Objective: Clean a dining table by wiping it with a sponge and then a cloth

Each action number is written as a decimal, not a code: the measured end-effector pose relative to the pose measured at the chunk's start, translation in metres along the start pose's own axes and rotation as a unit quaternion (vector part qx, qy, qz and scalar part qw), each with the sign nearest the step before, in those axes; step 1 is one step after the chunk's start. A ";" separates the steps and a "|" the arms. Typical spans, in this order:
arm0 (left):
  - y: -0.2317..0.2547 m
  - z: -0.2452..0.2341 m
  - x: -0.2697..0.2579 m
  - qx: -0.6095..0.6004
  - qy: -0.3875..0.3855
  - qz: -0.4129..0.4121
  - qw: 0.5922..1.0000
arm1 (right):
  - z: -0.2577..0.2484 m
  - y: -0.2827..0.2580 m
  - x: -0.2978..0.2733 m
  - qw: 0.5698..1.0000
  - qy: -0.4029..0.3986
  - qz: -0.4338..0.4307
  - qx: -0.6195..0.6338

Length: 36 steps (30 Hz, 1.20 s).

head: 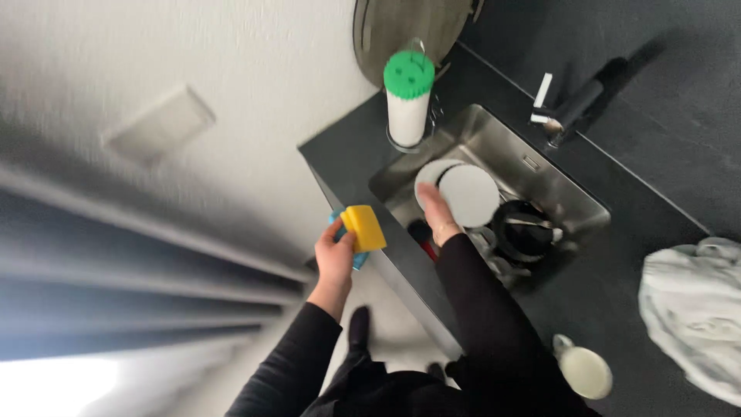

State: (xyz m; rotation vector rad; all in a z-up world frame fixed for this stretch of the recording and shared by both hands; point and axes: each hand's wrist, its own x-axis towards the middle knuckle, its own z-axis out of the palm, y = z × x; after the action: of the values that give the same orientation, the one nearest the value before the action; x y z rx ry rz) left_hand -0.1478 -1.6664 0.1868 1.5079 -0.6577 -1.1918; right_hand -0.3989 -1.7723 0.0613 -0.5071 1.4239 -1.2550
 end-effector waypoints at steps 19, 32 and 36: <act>0.021 0.077 0.139 0.321 -0.238 -0.004 0.917 | -0.164 0.028 0.044 0.898 0.266 -0.074 -0.343; 0.134 0.136 0.057 0.315 -0.332 0.221 0.861 | -0.162 -0.218 0.132 0.769 0.214 -0.319 -0.511; 0.131 0.163 0.050 0.335 -0.348 0.294 0.825 | -0.163 -0.206 0.168 0.758 0.184 -0.290 -0.555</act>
State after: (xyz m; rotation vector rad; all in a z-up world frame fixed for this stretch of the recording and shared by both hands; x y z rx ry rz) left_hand -0.2568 -1.8120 0.3015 1.1899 -2.0506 -1.0323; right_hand -0.6626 -1.9198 0.1393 -1.6831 2.4293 -0.8248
